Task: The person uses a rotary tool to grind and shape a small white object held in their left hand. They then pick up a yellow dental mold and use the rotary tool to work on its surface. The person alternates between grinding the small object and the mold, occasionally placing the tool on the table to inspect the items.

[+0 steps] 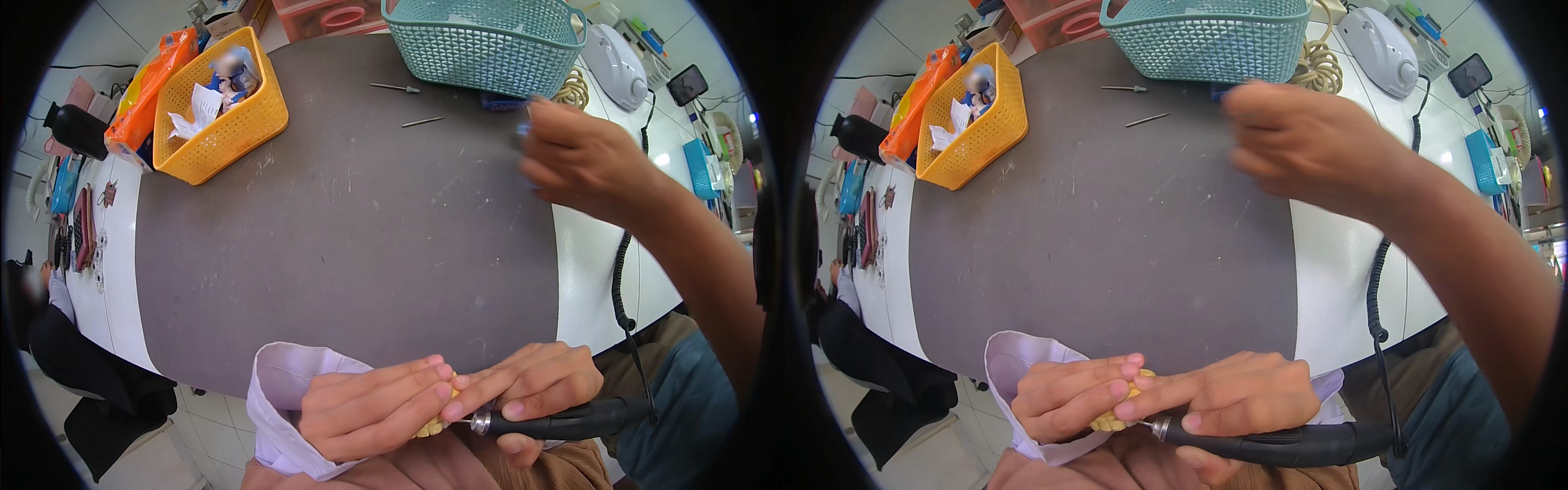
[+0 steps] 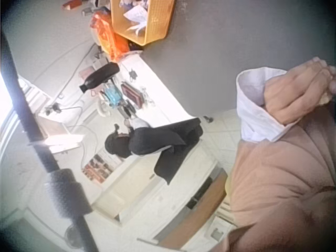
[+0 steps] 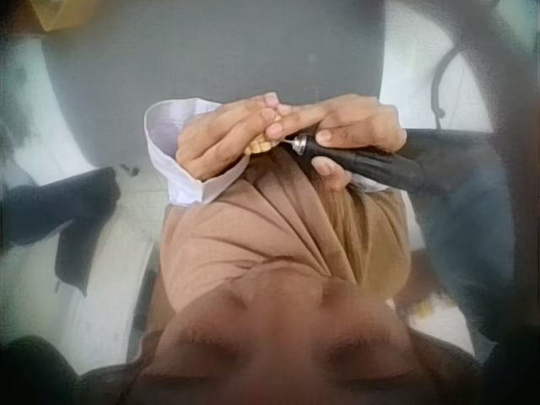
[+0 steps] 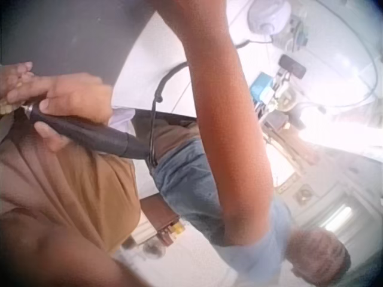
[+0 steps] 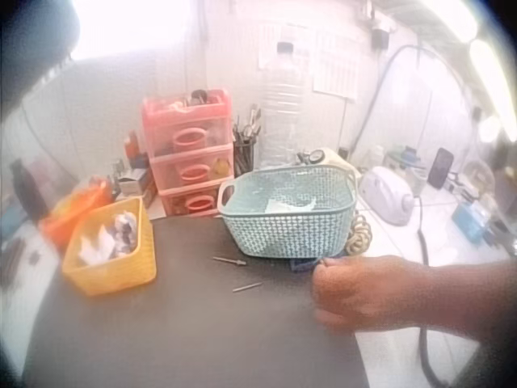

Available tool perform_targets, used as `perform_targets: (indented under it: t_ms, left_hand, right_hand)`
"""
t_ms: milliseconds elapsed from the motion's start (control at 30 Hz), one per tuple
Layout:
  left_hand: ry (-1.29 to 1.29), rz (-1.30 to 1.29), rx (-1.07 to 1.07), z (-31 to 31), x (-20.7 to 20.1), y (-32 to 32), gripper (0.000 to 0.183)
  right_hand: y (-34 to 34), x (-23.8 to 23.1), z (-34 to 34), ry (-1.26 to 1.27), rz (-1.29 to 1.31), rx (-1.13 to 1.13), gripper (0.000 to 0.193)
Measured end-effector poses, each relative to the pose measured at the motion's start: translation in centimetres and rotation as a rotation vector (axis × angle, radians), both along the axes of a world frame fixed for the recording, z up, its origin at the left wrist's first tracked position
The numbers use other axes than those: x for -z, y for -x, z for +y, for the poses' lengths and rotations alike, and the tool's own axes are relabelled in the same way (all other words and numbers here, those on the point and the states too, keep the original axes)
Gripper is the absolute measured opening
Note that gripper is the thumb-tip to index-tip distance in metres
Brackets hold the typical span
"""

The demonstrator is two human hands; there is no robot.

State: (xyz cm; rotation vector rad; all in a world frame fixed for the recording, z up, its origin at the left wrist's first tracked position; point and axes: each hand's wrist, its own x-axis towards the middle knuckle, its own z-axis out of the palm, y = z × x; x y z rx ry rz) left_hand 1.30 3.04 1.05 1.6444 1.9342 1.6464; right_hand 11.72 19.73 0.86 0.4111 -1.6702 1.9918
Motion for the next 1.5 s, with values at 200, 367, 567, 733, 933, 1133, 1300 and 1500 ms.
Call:
perform_targets:
  t_ms: [200,367,567,733,933,1133,1300,1500]
  left_hand:
    - [-0.025,0.027,0.026,0.3,0.4,0.1,0.025]
    - [-0.021,0.014,0.084,0.6,0.1,0.6,0.027]
    - [-0.044,0.023,0.039,0.5,0.1,0.2,0.026]
    - [-0.051,0.048,0.078,0.4,0.8,0.5,0.027]
    - [-0.057,-0.037,0.043,0.6,0.3,0.2,0.026]
    - [0.13,-0.396,-0.041,-0.4,0.4,0.3,0.037]
    - [0.381,-0.221,-0.385,-0.3,-0.7,0.9,0.025]
    - [0.57,0.075,-0.596,-0.4,-0.8,1.1,0.021]
  right_hand:
    - [0.0,0.1,0.1,0.014,0.033,0.004,0.02]
    - [-0.4,-0.5,0.5,-0.026,0.006,0.008,0.021]
    - [-0.3,-0.4,0.5,-0.034,0.011,-0.029,0.021]
    - [-0.8,0.0,0.4,-0.029,0.0,-0.006,0.02]
    - [0.1,-1.0,-0.1,0.105,0.001,0.087,0.022]
    - [-1.2,0.0,-1.5,0.216,-0.009,0.377,0.02]
    - [-1.4,0.7,-1.0,0.119,-0.053,0.455,0.031]
    - [-1.3,0.9,-1.0,0.09,-0.087,0.52,0.035]
